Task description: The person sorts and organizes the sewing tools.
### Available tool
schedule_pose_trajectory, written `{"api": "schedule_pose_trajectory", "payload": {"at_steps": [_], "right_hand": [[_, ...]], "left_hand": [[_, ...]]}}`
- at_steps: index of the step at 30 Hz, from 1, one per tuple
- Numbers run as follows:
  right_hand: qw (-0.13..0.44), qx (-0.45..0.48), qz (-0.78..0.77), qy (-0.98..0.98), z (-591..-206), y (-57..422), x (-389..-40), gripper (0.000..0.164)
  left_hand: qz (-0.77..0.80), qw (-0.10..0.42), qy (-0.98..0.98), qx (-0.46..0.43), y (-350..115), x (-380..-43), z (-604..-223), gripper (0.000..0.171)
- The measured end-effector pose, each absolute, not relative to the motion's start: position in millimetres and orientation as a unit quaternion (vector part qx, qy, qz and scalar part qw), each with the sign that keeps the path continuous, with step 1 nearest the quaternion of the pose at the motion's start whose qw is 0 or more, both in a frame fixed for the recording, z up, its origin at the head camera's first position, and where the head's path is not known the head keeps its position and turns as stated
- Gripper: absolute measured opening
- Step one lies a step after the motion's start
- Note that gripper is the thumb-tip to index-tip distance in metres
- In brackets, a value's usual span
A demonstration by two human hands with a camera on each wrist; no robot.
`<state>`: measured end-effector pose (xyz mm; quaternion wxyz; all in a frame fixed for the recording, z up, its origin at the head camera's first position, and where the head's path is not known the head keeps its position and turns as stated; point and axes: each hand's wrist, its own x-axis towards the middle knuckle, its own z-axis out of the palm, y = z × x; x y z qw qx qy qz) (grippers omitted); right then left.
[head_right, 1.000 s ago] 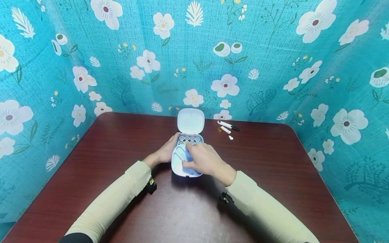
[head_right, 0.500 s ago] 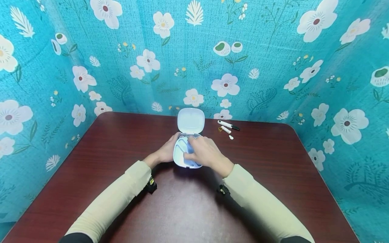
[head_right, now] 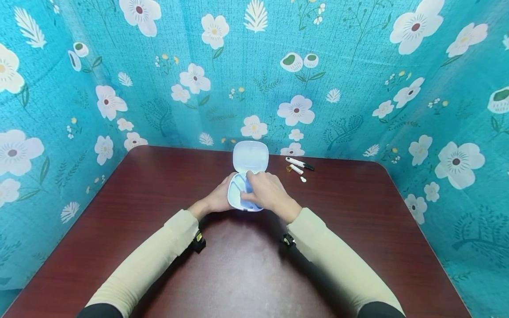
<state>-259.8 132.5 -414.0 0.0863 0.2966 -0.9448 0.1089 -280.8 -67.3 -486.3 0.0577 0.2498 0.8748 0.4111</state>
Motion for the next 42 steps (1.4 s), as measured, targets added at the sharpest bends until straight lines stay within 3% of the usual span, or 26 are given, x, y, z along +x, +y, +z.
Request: {"api": "schedule_pose_trajectory", "payload": {"at_steps": [5, 16, 42], "right_hand": [[0.088, 0.29, 0.108, -0.947, -415.7, 133.3, -265.4, 0.038], [0.093, 0.283, 0.099, -0.949, -422.0, 134.4, -275.8, 0.035], [0.084, 0.274, 0.099, -0.953, -432.0, 133.9, -291.2, 0.035]], "left_hand": [[0.429, 0.07, 0.871, 0.226, -64.6, -279.6, -485.9, 0.114], [0.433, 0.055, 0.872, 0.223, -61.2, -278.4, -486.6, 0.112], [0.44, 0.074, 0.87, 0.208, -62.4, -281.9, -487.4, 0.117]]}}
